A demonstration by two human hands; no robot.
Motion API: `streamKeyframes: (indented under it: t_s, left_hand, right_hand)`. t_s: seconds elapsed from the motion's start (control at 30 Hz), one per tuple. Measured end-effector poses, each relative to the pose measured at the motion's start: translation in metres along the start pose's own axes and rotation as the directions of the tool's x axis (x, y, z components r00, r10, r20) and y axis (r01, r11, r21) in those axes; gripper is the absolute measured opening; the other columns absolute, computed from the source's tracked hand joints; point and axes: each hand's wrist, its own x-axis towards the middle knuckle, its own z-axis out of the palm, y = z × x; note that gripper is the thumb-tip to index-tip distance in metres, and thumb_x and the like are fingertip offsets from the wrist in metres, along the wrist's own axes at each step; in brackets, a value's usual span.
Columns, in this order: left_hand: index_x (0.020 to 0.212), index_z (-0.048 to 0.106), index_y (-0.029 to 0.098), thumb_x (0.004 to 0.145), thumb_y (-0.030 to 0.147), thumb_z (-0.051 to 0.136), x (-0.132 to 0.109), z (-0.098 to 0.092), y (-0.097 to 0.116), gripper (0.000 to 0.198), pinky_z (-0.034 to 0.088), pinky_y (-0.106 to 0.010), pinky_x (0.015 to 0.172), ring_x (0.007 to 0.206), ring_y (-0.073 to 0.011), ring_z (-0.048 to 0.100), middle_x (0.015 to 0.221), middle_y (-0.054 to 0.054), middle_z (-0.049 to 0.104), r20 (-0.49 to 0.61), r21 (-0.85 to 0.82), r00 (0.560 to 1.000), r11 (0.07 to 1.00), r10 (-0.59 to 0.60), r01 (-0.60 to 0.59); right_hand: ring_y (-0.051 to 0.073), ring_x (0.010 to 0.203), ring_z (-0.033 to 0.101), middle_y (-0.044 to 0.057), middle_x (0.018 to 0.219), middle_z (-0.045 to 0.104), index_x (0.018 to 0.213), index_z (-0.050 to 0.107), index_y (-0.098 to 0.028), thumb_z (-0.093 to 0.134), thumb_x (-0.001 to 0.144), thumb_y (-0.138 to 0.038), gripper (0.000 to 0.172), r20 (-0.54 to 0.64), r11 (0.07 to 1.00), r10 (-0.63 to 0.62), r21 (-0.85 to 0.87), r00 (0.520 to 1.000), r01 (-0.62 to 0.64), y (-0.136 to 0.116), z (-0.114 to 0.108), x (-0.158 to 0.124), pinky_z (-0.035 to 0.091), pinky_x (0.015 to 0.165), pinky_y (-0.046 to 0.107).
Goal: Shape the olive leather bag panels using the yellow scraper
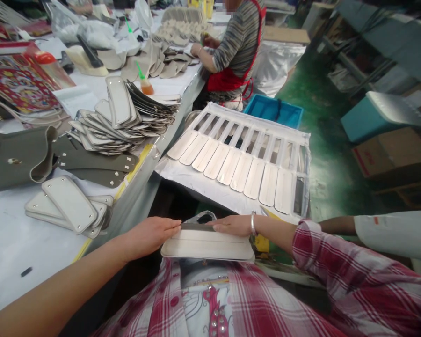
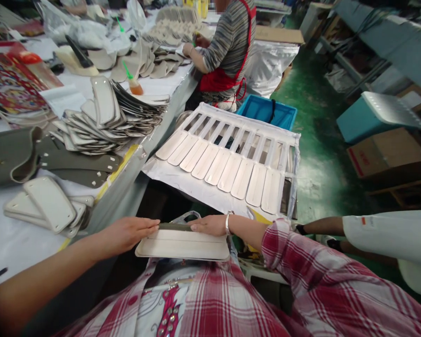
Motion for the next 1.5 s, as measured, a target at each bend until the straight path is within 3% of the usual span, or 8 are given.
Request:
streamKeyframes:
  t_s: [0.2, 0.37, 0.6, 0.9, 1.17, 1.33, 1.4, 1.5]
  left_hand:
    - [0.108, 0.060, 0.015, 0.080, 0.015, 0.047, 0.013, -0.002, 0.033, 0.031, 0.034, -0.044, 0.099, 0.116, -0.0277, 0.046, 0.121, -0.010, 0.056, -0.104, 0.102, 0.995, 0.995, -0.009, 0.020]
    - [0.111, 0.049, 0.017, 0.081, 0.025, 0.053, 0.038, 0.028, 0.101, 0.032, 0.040, -0.033, 0.092, 0.106, -0.0197, 0.050, 0.116, -0.008, 0.055, -0.243, -0.166, 0.969, 0.986, -0.044, 0.003]
    - [0.088, 0.057, 0.021, 0.086, 0.026, 0.048, 0.060, 0.061, 0.135, 0.010, 0.038, -0.036, 0.079, 0.095, -0.0213, 0.049, 0.099, -0.002, 0.059, -0.353, -0.019, 0.927, 0.992, -0.125, 0.126]
    - [0.077, 0.057, 0.020, 0.085, 0.022, 0.047, 0.064, 0.063, 0.144, 0.013, 0.035, -0.035, 0.075, 0.091, -0.0202, 0.048, 0.095, -0.001, 0.058, -0.400, 0.069, 0.901, 0.975, -0.166, 0.210]
    - [0.077, 0.057, 0.020, 0.081, 0.017, 0.046, 0.073, 0.056, 0.155, 0.012, 0.032, -0.038, 0.077, 0.089, -0.0221, 0.047, 0.093, -0.005, 0.056, -0.401, 0.105, 0.883, 0.945, -0.245, 0.310]
    - [0.078, 0.057, 0.020, 0.082, 0.018, 0.042, 0.078, 0.053, 0.156, 0.016, 0.032, -0.038, 0.069, 0.083, -0.0242, 0.049, 0.086, -0.006, 0.056, -0.345, 0.121, 0.887, 0.923, -0.306, 0.365]
    - [0.078, 0.057, 0.020, 0.082, 0.020, 0.041, 0.079, 0.051, 0.154, 0.017, 0.032, -0.038, 0.068, 0.082, -0.0249, 0.049, 0.083, -0.006, 0.057, -0.317, 0.112, 0.897, 0.926, -0.309, 0.359]
    - [0.077, 0.056, 0.020, 0.082, 0.022, 0.040, 0.081, 0.048, 0.150, 0.017, 0.032, -0.038, 0.067, 0.082, -0.0252, 0.051, 0.081, -0.005, 0.059, -0.277, 0.099, 0.908, 0.931, -0.313, 0.351]
  right_hand:
    - [0.020, 0.123, 0.041, 0.006, 0.132, 0.047, 0.126, 0.049, -0.019, 0.043, 0.088, -0.036, 0.043, -0.226, 0.991, -0.037, -0.131, 0.973, 0.007, 0.007, 0.009, -0.038, 0.025, 0.107, 0.035]
    - [0.020, 0.122, 0.039, 0.009, 0.131, 0.045, 0.123, 0.048, -0.019, 0.052, 0.082, -0.036, 0.044, -0.696, 0.930, -0.266, -0.368, 0.667, -0.014, 0.007, 0.074, -0.093, 0.028, 0.105, 0.038]
    - [0.021, 0.121, 0.039, 0.008, 0.119, 0.054, 0.082, 0.063, -0.020, 0.050, 0.084, -0.026, 0.015, -0.864, 0.883, -0.380, -0.445, 0.331, -0.148, 0.034, 0.146, -0.087, 0.027, 0.105, 0.043]
    - [0.021, 0.121, 0.039, 0.006, 0.118, 0.055, 0.074, 0.064, -0.019, 0.050, 0.082, -0.019, 0.016, -0.882, 0.840, -0.436, -0.471, 0.181, -0.270, 0.025, 0.154, -0.079, 0.025, 0.106, 0.044]
    - [0.022, 0.126, 0.032, 0.006, 0.129, 0.047, 0.074, 0.059, -0.018, 0.047, 0.084, -0.019, 0.015, -0.928, 0.800, -0.313, -0.372, 0.202, -0.470, 0.006, 0.158, -0.071, 0.018, 0.108, 0.046]
    - [0.026, 0.105, 0.050, 0.015, 0.110, 0.057, 0.094, 0.056, -0.013, 0.056, 0.078, -0.034, 0.026, -0.987, 0.825, -0.071, -0.138, 0.141, -0.549, 0.006, 0.151, -0.076, 0.038, 0.090, 0.042]
    - [0.024, 0.081, 0.058, 0.012, 0.083, 0.062, 0.080, 0.057, -0.014, 0.054, 0.078, -0.045, 0.031, -0.960, 0.844, 0.136, -0.017, 0.246, -0.537, 0.010, 0.145, -0.079, 0.044, 0.073, 0.037]
    - [0.015, 0.048, 0.052, 0.005, 0.049, 0.053, 0.053, 0.050, -0.016, 0.039, 0.084, -0.051, 0.048, -0.722, 0.881, 0.463, 0.309, 0.515, -0.359, 0.018, 0.140, -0.078, 0.039, 0.050, 0.027]
